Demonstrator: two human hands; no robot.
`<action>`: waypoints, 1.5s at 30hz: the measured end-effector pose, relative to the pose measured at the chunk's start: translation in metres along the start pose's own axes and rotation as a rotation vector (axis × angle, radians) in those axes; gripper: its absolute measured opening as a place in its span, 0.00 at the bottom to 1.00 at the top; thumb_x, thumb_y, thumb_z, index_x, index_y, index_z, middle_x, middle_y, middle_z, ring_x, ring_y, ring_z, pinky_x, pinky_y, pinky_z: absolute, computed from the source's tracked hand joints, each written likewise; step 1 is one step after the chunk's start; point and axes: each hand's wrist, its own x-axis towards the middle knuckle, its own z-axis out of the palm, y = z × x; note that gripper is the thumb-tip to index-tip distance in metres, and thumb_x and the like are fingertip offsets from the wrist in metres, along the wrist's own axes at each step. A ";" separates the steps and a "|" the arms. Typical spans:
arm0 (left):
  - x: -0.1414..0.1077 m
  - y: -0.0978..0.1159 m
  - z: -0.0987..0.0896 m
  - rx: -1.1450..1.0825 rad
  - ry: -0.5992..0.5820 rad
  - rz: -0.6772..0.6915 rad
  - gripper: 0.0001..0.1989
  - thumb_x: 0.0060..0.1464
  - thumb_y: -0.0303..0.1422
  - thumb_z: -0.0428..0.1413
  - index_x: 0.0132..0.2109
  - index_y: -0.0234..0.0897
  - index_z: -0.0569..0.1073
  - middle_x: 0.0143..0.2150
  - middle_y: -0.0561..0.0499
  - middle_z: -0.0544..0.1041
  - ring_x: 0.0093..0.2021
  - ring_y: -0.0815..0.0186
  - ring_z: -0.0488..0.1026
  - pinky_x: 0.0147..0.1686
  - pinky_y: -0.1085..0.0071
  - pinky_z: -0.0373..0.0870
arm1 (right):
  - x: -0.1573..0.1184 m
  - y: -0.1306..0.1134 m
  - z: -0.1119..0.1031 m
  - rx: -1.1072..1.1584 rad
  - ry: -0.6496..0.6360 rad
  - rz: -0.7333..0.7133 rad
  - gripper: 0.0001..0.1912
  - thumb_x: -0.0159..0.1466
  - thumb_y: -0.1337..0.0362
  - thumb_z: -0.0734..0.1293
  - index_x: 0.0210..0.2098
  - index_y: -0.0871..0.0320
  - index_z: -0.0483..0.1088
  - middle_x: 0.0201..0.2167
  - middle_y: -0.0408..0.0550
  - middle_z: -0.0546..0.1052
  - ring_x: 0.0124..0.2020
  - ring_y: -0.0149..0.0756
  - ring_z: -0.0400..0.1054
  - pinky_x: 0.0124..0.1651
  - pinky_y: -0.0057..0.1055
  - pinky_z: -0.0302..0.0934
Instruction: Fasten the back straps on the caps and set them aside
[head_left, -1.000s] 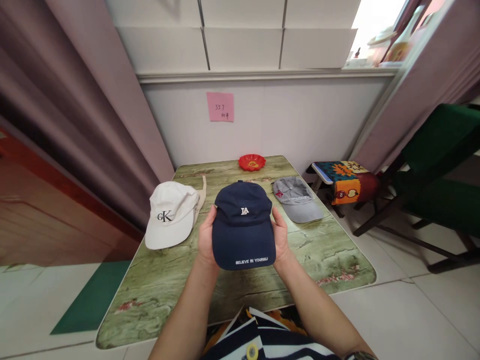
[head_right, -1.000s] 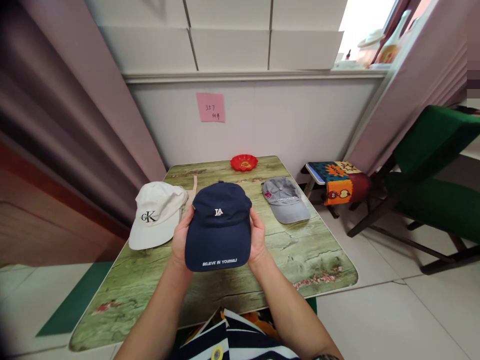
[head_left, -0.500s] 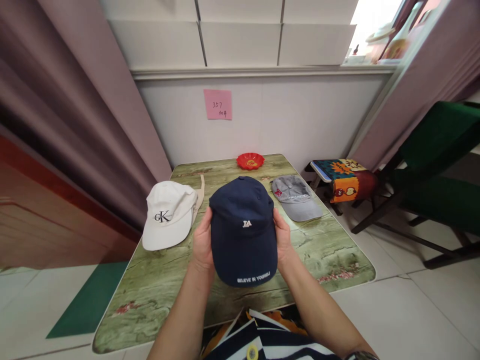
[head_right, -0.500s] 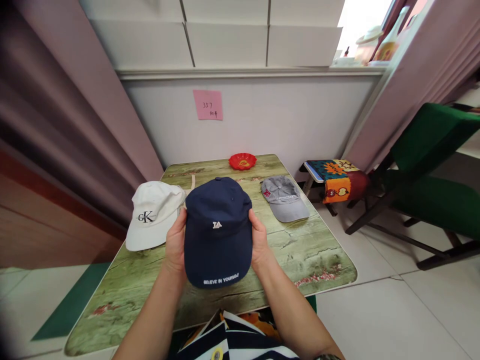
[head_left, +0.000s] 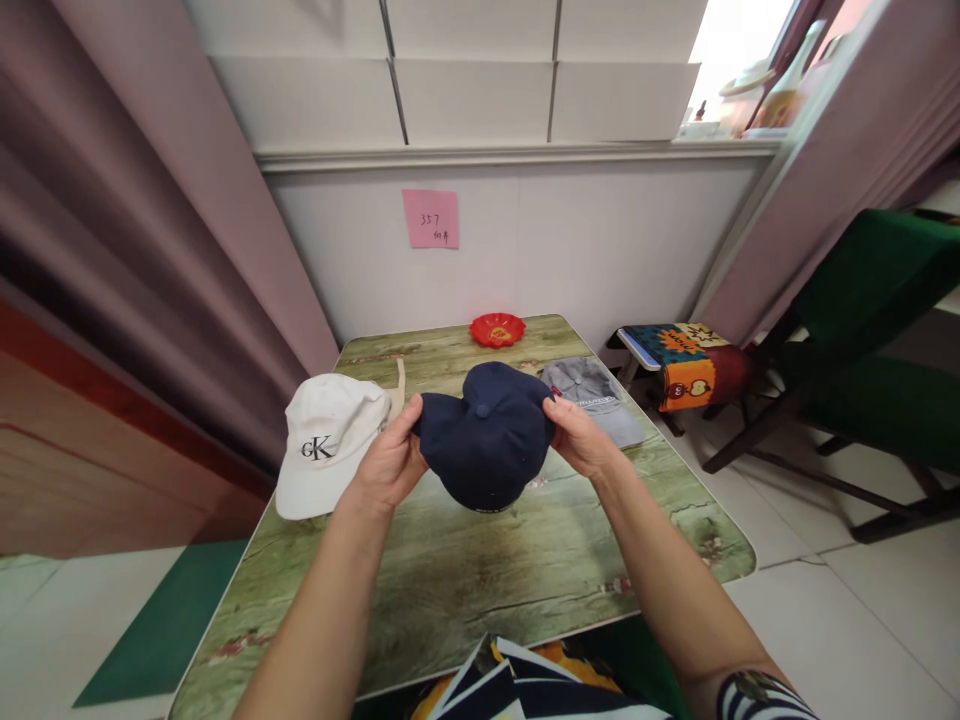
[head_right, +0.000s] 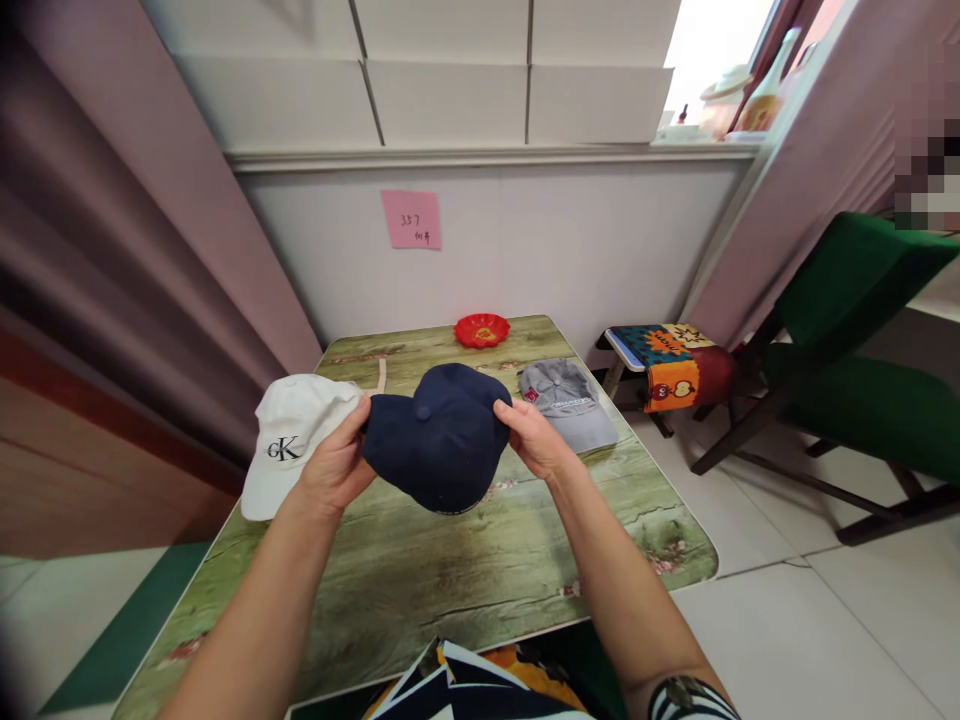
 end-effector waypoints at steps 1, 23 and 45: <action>0.002 0.002 0.001 0.043 0.003 0.003 0.12 0.57 0.38 0.58 0.38 0.32 0.79 0.36 0.44 0.83 0.46 0.54 0.80 0.52 0.61 0.75 | 0.002 -0.005 -0.001 -0.018 -0.013 -0.011 0.21 0.56 0.49 0.74 0.43 0.56 0.76 0.39 0.49 0.81 0.48 0.44 0.74 0.50 0.38 0.66; 0.031 0.051 -0.007 0.579 -0.152 0.095 0.11 0.48 0.37 0.66 0.37 0.34 0.80 0.34 0.49 0.79 0.32 0.68 0.74 0.37 0.74 0.68 | 0.030 -0.055 -0.007 -0.458 -0.099 -0.169 0.15 0.55 0.58 0.75 0.40 0.56 0.75 0.36 0.44 0.77 0.35 0.32 0.69 0.42 0.30 0.62; 0.036 0.059 -0.007 0.963 -0.230 -0.010 0.11 0.46 0.37 0.63 0.36 0.36 0.77 0.30 0.50 0.74 0.30 0.66 0.72 0.24 0.75 0.69 | 0.027 -0.037 -0.025 -1.032 -0.037 -0.130 0.10 0.61 0.57 0.67 0.34 0.57 0.74 0.25 0.41 0.74 0.26 0.31 0.67 0.30 0.27 0.60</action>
